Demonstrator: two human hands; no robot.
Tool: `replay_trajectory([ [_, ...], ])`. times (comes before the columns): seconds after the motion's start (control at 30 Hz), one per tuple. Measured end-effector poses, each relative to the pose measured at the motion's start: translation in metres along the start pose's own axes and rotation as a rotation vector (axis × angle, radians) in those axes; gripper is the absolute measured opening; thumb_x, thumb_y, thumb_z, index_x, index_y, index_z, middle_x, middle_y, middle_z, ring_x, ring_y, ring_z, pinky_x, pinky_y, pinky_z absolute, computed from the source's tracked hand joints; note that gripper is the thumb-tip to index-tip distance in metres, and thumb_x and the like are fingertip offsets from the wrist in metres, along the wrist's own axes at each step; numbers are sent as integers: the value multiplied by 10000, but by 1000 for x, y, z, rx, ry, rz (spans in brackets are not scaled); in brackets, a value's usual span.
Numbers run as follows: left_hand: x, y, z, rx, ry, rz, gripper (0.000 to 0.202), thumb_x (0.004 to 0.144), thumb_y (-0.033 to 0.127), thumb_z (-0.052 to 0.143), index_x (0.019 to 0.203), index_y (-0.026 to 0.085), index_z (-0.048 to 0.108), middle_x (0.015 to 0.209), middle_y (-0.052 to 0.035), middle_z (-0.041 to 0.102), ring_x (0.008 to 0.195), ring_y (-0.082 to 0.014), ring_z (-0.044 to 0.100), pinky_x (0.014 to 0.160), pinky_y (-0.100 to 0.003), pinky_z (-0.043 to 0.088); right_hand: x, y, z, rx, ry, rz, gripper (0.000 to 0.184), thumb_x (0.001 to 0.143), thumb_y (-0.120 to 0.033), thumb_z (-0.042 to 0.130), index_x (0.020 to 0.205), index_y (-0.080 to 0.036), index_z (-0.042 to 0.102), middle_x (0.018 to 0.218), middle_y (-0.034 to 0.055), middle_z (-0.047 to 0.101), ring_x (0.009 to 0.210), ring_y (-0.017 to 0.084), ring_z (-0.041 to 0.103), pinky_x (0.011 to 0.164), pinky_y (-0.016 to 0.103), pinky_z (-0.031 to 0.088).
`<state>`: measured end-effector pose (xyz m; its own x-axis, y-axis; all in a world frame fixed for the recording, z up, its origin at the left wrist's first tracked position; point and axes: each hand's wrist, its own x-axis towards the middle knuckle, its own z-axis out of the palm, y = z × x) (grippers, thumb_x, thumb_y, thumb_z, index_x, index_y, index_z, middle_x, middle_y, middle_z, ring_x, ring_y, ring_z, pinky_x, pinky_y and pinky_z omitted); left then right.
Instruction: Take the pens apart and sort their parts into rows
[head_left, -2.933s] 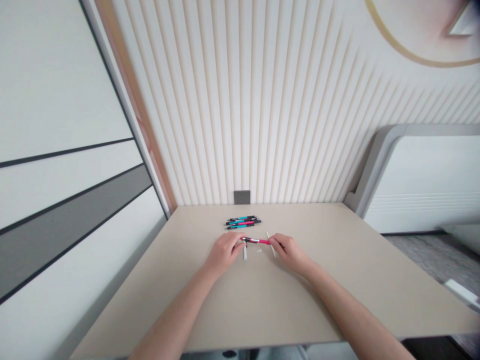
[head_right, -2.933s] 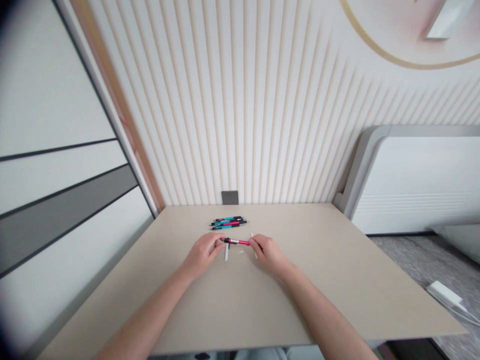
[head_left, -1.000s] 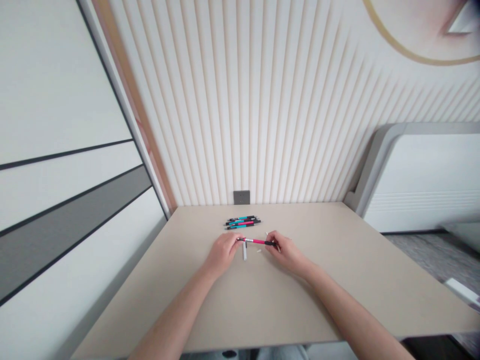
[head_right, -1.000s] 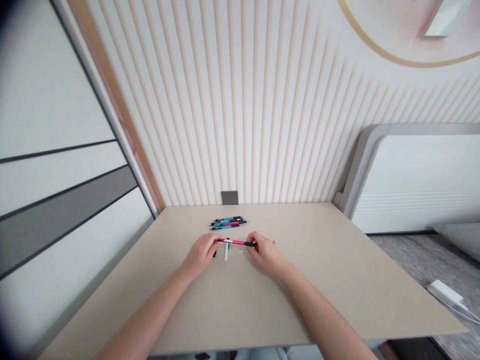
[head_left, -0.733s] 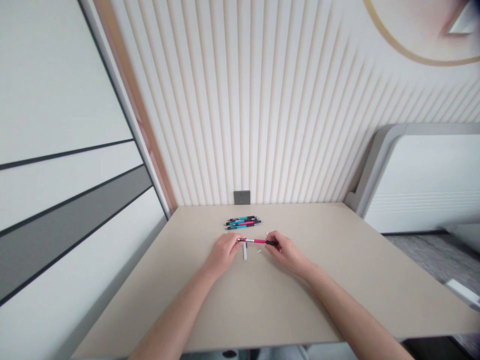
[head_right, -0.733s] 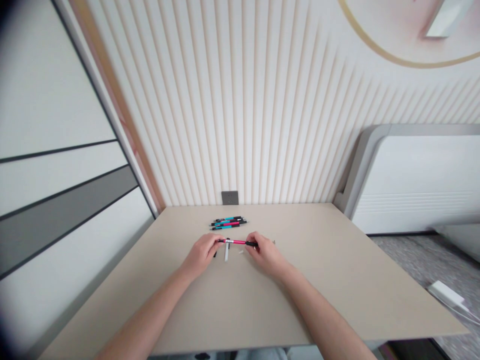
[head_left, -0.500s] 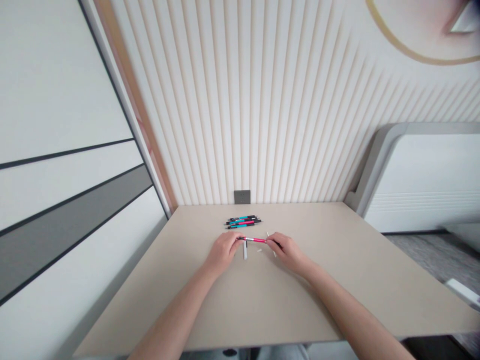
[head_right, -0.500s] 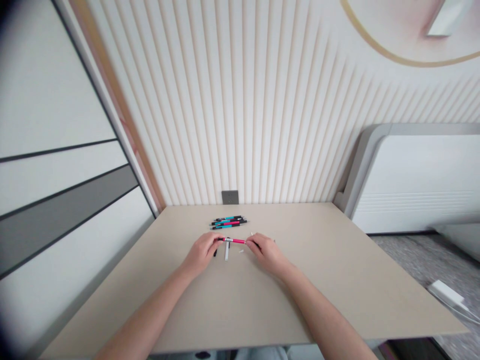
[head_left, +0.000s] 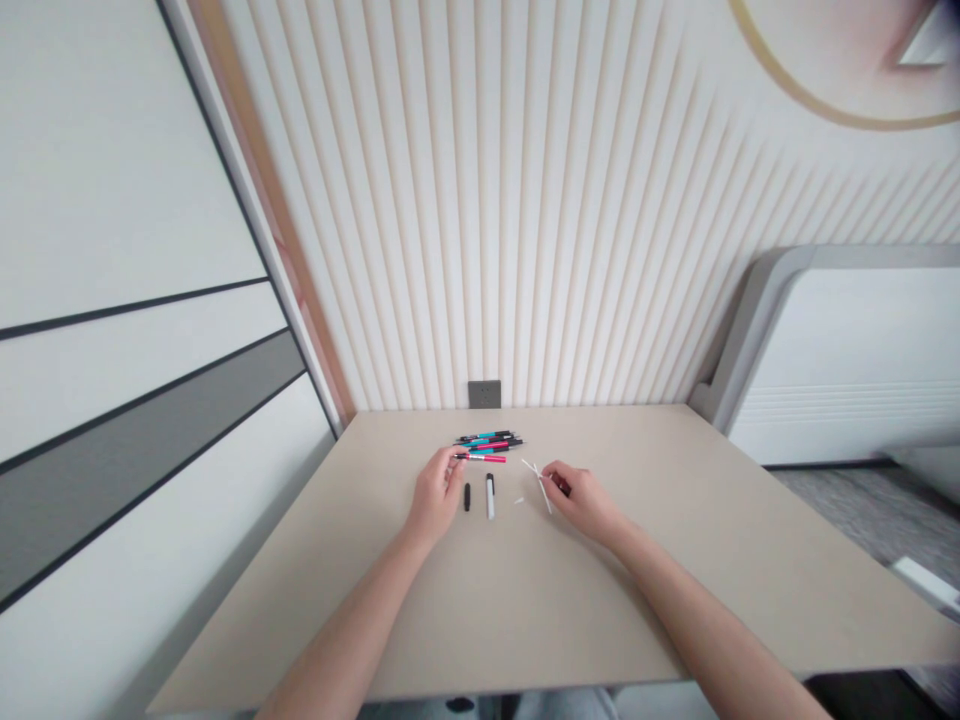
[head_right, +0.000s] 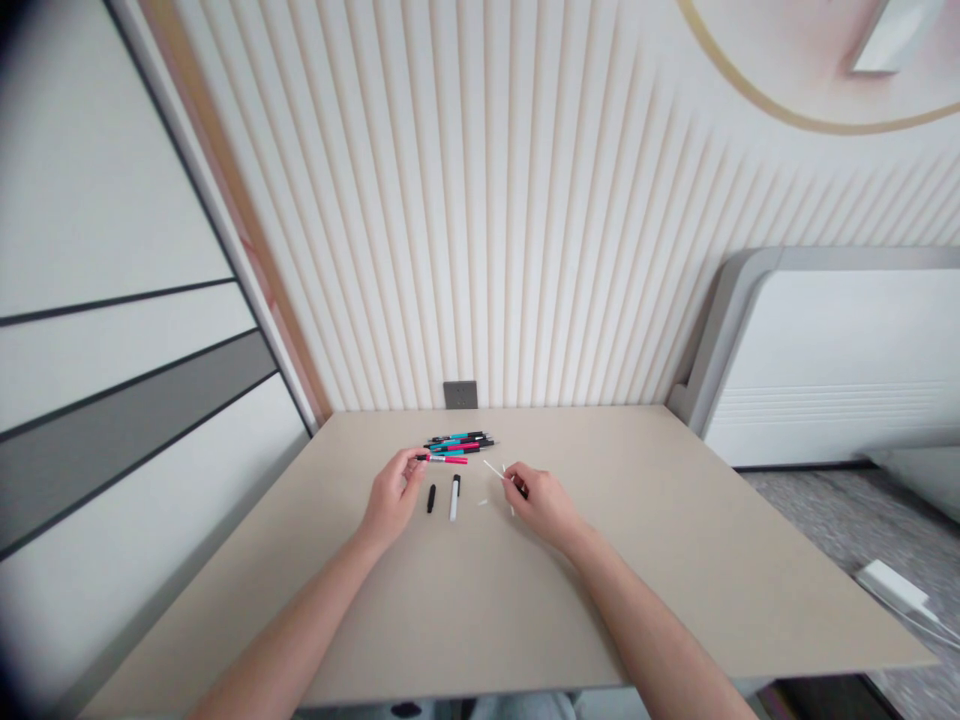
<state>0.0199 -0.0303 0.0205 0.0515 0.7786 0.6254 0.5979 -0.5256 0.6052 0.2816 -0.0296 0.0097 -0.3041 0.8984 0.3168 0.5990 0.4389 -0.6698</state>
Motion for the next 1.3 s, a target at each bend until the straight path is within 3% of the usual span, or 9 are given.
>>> replay_trajectory([
  [0.17, 0, 0, 0, 11, -24, 13, 196, 949, 291, 467, 1058, 194, 598, 917, -39, 677, 776, -161, 639, 720, -269, 513, 2, 3, 2, -39, 24, 21, 242, 912, -356, 443, 866, -209, 630, 609, -21, 593, 532, 123, 495, 529, 230, 328],
  [0.37, -4, -5, 5, 1, -221, 82, 237, 957, 273, 458, 1138, 205, 596, 1038, -64, 675, 877, -177, 641, 797, -293, 510, 3, 9, 4, -126, -11, 70, 240, 896, -320, 451, 841, -198, 650, 672, 8, 646, 567, 128, 526, 541, 233, 310],
  [0.5, -7, -8, 7, -4, -295, 51, 251, 951, 269, 465, 1166, 212, 580, 1080, -65, 674, 894, -179, 643, 819, -296, 503, 3, 8, 4, -166, -73, 78, 238, 902, -298, 444, 856, -192, 652, 708, 13, 664, 598, 125, 542, 563, 229, 309],
  [0.77, -6, -4, 7, -12, -309, -49, 175, 937, 296, 476, 1035, 197, 583, 905, -32, 686, 794, -167, 643, 756, -277, 498, 1, 5, 5, -188, -136, 51, 216, 907, -288, 442, 892, -193, 636, 722, 14, 669, 589, 122, 531, 559, 228, 294],
  [0.9, -5, -4, 6, -19, -283, -43, 220, 948, 297, 455, 1089, 201, 595, 975, -48, 689, 835, -173, 643, 791, -289, 497, 1, 8, 10, -215, -130, 36, 206, 902, -279, 446, 916, -202, 636, 743, 18, 680, 637, 137, 567, 590, 228, 316],
  [1.07, -6, -8, 7, -27, -275, -53, 255, 956, 303, 442, 1135, 204, 594, 1036, -62, 683, 877, -180, 644, 817, -297, 495, 3, 10, 14, -150, -20, 65, 253, 919, -337, 420, 901, -206, 635, 707, 15, 665, 613, 141, 564, 587, 230, 337],
  [1.3, -5, -8, 7, -53, -231, -92, 226, 929, 316, 476, 1089, 197, 581, 899, -33, 682, 761, -160, 633, 714, -267, 496, 12, 32, -1, 19, 336, 132, 373, 913, -480, 402, 914, -175, 616, 598, -11, 558, 529, 131, 467, 530, 236, 328],
])
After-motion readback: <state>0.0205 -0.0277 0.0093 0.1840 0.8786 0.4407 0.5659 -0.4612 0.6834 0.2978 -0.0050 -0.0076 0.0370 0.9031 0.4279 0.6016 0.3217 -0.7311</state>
